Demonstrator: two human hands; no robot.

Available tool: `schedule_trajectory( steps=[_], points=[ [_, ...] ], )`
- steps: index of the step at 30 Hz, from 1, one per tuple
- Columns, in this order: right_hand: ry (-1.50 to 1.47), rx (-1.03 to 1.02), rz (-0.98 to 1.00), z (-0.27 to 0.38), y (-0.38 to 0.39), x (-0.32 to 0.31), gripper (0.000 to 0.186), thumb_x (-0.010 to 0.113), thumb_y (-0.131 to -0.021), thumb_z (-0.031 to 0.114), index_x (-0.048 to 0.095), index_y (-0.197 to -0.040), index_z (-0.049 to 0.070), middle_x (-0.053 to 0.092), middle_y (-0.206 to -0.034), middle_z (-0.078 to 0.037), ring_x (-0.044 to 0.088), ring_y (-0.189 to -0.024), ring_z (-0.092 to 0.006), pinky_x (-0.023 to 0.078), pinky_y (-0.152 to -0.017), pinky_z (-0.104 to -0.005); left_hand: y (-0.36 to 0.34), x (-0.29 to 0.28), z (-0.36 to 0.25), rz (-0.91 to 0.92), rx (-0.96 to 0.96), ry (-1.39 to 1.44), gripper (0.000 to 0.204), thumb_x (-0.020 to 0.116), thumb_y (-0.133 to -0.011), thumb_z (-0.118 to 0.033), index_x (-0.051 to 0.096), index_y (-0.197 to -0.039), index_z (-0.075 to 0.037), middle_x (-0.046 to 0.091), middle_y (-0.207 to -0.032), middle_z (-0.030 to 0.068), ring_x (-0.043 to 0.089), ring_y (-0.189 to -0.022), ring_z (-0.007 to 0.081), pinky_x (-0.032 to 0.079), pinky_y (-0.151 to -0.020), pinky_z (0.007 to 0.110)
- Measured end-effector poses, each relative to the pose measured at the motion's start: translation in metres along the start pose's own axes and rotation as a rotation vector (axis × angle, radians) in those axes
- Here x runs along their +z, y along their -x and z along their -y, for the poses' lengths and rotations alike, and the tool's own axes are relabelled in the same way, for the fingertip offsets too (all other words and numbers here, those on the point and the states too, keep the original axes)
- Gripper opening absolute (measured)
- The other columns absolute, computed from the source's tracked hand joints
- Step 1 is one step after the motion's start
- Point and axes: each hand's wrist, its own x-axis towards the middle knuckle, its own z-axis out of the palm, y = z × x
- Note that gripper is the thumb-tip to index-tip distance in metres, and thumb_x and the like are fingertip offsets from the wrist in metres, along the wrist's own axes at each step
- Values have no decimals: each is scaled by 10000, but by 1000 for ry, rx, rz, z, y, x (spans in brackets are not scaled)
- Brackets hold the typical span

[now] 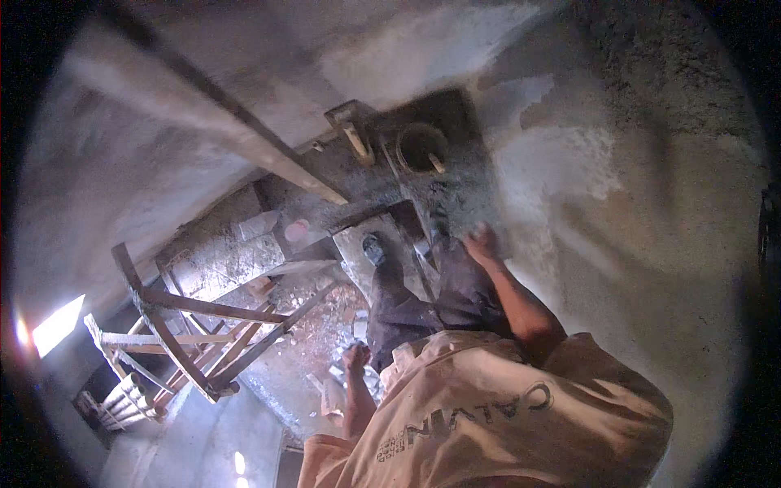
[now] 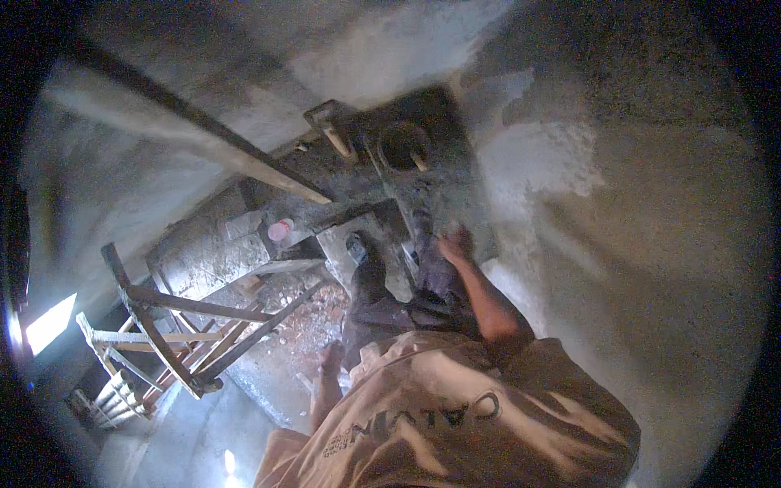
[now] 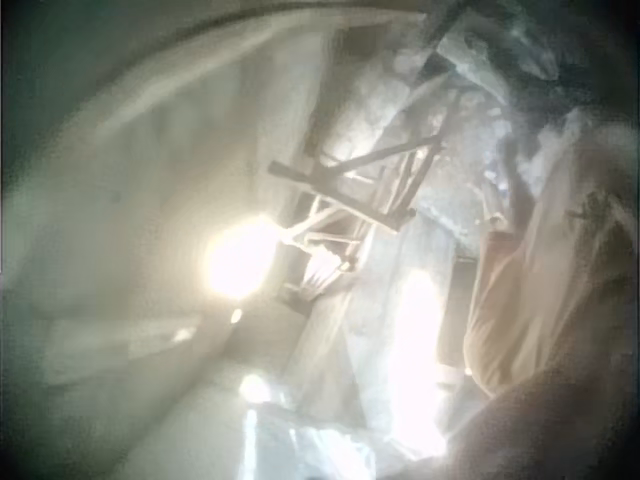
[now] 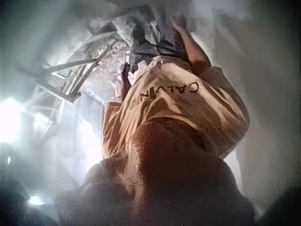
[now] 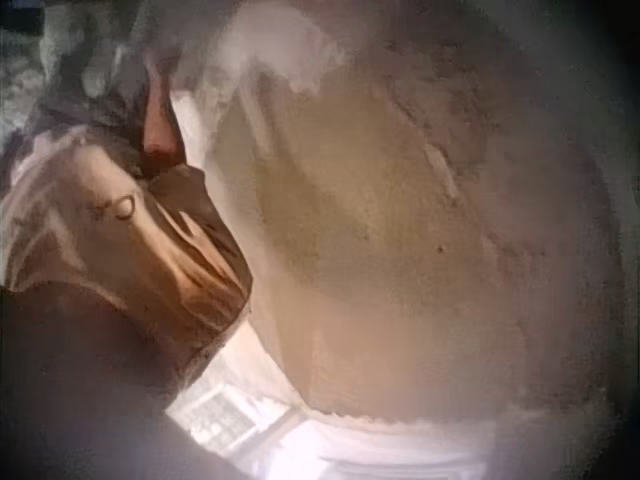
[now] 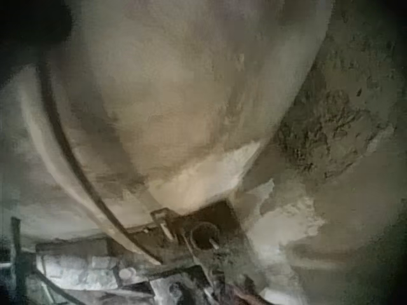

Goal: Apply plaster to a corner and smooth it using a straight-edge tool and trowel.

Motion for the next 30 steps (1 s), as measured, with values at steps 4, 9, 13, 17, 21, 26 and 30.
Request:
schedule_trajectory(
  steps=[4, 9, 13, 17, 21, 26, 30],
  points=[
    [82, 203, 346, -71, 49, -23, 548, 640, -811, 442, 586, -1174, 34, 647, -1167, -167, 596, -1126, -347, 495, -942, -412, -33, -127, -42, 188, 334, 50, 313, 719, -853, -319, 607, -957, -46, 599, -797, 14, 516, -590, 122, 384, -487, 231],
    [281, 21, 594, -63, -22, -9, 606, 532, -883, 494, 570, -1220, -8, 631, -1164, -222, 602, -1092, -391, 479, -948, -486, -30, 44, -227, -248, 202, -364, 343, 603, -954, -364, 661, -953, -26, 618, -702, 7, 528, -560, 90, 394, -463, 256],
    [300, -253, 332, -117, -158, 151, 499, 494, -911, 488, 655, -1081, 48, 605, -1210, -231, 568, -1144, -386, 458, -970, -477, -87, 184, -243, -66, 397, -429, 326, 603, -959, -319, 655, -997, 0, 650, -786, 41, 590, -648, 109, 442, -499, 252],
    [-2, -325, 388, 80, -215, 180, 456, 612, -833, 391, 619, -1111, 29, 634, -1094, -264, 620, -1023, -415, 498, -845, -525, -129, 217, -200, 83, 399, -449, 265, 578, -955, -225, 635, -1070, 7, 652, -964, 90, 650, -760, 149, 548, -597, 269],
    [-321, -769, -150, 156, -264, 248, 455, 676, -780, 355, 640, -1108, 41, 671, -972, -243, 629, -998, -403, 477, -889, -536, -168, 260, -161, 236, 307, -894, 233, 611, -896, -134, 641, -1078, 8, 652, -990, 101, 661, -790, 178, 570, -639, 295],
    [-19, -571, 365, 144, -314, 305, 363, 693, -747, 322, 690, -881, -16, 679, -783, -205, 669, -793, -361, 503, -860, -505, -286, 268, -71, 320, 320, -1396, 261, 649, -867, -145, 653, -1107, -41, 661, -1073, 120, 663, -924, 214, 551, -745, 345],
    [-42, -560, 437, 127, -286, 229, 355, 666, -774, 315, 659, -851, -32, 640, -715, -216, 665, -773, -343, 543, -711, -468, -380, 248, -18, 493, 423, -989, 257, 479, -993, -166, 587, -1211, -82, 647, -1069, 77, 607, -919, 224, 478, -850, 427]
  ],
)
